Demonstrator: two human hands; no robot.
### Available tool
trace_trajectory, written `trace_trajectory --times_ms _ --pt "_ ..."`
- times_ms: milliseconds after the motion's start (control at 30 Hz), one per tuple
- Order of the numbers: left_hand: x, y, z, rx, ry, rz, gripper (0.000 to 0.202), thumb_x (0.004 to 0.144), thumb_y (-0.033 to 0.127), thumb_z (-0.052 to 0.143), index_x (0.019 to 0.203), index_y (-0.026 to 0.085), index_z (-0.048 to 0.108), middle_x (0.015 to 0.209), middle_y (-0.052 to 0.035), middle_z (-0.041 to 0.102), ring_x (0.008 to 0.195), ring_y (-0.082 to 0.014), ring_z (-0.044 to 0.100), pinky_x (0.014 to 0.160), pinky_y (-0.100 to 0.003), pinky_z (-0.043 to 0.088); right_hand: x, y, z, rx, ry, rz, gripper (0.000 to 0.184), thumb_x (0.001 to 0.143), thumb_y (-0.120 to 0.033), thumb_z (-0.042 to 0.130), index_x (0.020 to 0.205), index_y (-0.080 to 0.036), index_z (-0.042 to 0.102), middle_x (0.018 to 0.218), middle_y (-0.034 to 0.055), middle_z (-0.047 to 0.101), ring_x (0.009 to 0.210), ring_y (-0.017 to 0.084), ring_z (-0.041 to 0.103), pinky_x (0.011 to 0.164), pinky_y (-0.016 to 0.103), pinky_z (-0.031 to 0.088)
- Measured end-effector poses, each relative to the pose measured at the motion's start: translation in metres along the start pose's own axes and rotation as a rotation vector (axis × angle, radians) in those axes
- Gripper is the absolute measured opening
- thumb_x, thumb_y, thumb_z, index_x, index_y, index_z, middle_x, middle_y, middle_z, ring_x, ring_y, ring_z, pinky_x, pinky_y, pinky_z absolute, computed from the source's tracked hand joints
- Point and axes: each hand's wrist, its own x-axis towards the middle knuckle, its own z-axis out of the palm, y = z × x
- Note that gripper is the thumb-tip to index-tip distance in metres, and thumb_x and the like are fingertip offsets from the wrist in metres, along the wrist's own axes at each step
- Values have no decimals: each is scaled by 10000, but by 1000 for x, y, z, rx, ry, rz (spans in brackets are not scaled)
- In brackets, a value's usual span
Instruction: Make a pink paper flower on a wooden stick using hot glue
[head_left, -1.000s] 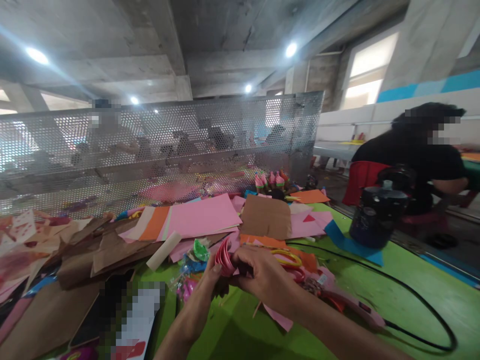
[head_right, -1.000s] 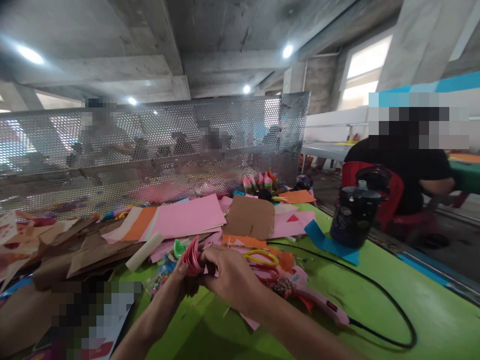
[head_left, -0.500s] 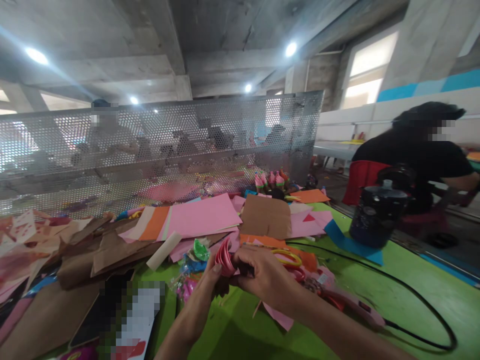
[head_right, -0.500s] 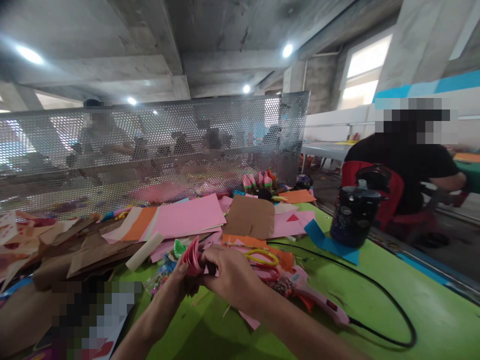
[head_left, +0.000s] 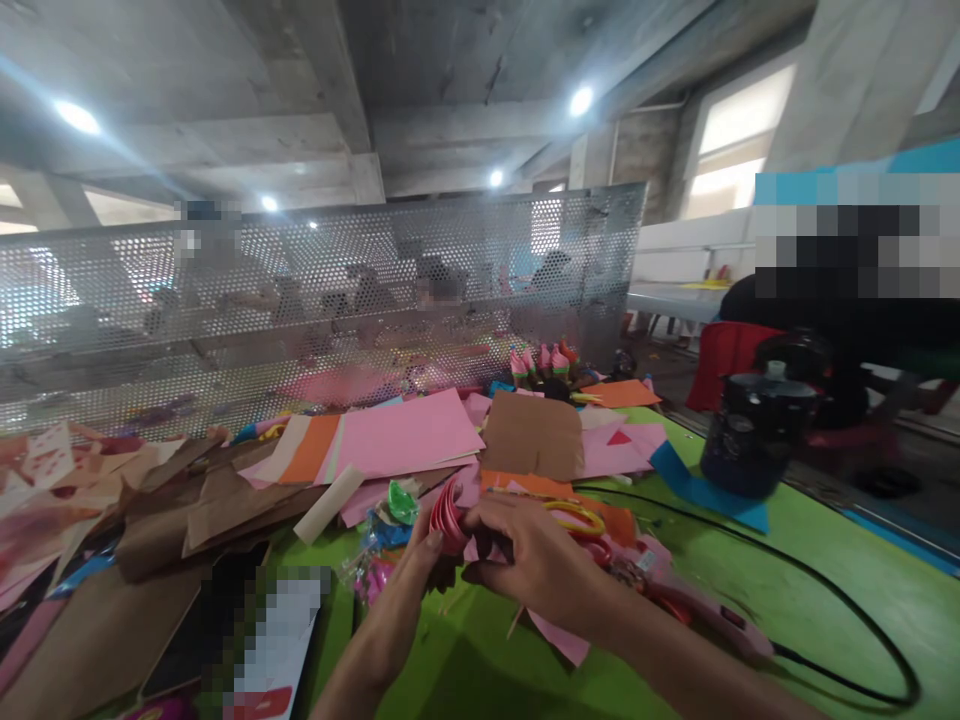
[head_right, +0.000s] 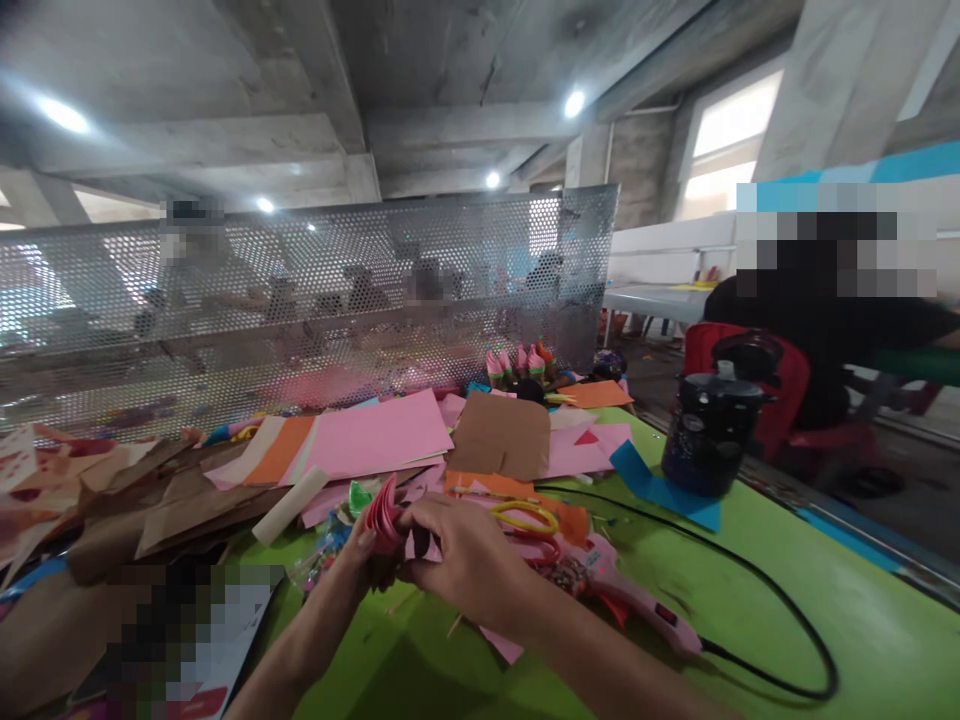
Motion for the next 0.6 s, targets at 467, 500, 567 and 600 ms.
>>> trace_trajectory --times_ms 467,500,567,600 --pt "3 -6 -7 62 43 38 951 759 673 600 1495 215 207 744 29 629 486 -95 518 467 -230 378 -10 4 -12 124 80 26 99 835 -164 645 926 -197 666 747 -20 622 642 116 509 590 215 366" --pt "3 -5 -7 55 40 42 951 762 658 606 1501 220 197 765 24 640 489 -93 525 473 -231 389 -10 5 -13 135 87 25 58 850 -187 632 898 -191 665 748 -15 618 656 121 513 598 218 366" --pt "4 -2 -7 34 50 35 933 758 625 632 1494 225 222 801 14 658 493 -90 534 485 -232 409 -10 7 -16 172 87 35 137 896 -264 598 801 -178 647 710 -16 584 644 120 499 590 221 354" --pt "4 0 -6 19 59 28 911 752 610 650 1481 226 261 808 7 665 502 -94 544 492 -233 418 -11 7 -17 192 79 48 232 921 -315 572 745 -173 623 674 -22 551 619 115 478 572 220 340"
